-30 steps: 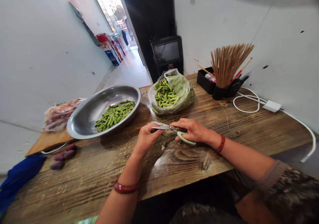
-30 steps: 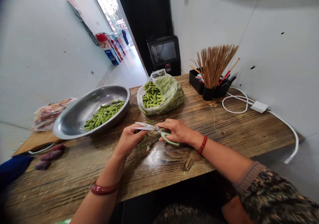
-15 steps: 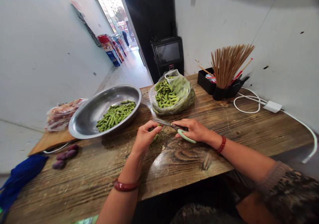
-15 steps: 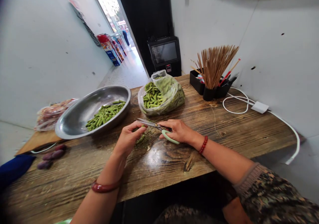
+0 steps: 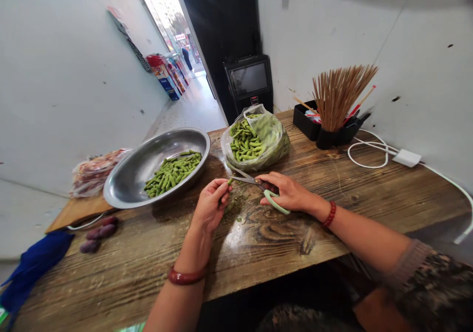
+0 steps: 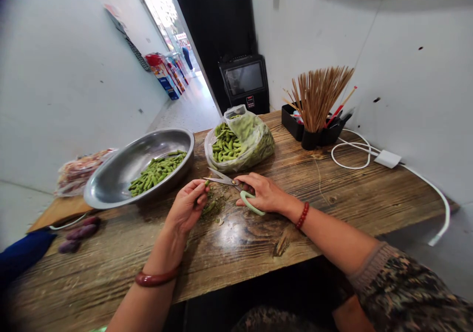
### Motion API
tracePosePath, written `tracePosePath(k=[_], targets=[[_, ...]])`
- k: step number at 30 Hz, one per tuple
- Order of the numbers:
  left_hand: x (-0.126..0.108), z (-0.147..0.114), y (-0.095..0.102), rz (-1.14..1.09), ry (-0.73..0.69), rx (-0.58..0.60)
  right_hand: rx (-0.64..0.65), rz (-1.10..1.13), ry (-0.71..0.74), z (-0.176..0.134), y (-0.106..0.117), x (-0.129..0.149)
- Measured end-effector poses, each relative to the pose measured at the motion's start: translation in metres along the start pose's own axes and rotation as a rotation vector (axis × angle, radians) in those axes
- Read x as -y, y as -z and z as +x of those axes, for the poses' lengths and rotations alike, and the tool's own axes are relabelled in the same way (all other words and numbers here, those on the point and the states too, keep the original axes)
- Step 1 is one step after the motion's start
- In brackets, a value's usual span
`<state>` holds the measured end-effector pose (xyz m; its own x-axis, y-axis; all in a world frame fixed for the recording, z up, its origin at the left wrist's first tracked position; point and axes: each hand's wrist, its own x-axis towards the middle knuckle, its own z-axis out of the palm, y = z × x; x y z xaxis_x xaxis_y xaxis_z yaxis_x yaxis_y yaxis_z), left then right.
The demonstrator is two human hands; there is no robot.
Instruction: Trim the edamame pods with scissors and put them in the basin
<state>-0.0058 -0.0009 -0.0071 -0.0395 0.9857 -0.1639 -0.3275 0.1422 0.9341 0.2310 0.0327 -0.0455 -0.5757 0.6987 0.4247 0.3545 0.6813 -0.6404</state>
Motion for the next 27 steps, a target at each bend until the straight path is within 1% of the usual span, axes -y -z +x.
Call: tracePosePath(k=[5, 14, 20, 27], targets=[[0.0029, -0.0017, -0.0044, 0.054, -0.019, 0.038, 0.024, -0.017, 0.027, -0.0006, -0.0024, -0.0020], [0.0084, -0.0026, -0.0088, 0.128, -0.022, 0.076, 0.020, -0.016, 0.030, -0.0008, -0.0027, -0.0009], [0.0081, -0.0032, -0.0092, 0.111, -0.017, 0.081, 0.002, -0.001, 0.028, -0.0015, -0.0038, -0.0030], [0.0043, -0.0036, -0.0086, 0.052, -0.010, 0.050, 0.008, 0.033, 0.033, -0.0017, -0.0026, -0.0001]])
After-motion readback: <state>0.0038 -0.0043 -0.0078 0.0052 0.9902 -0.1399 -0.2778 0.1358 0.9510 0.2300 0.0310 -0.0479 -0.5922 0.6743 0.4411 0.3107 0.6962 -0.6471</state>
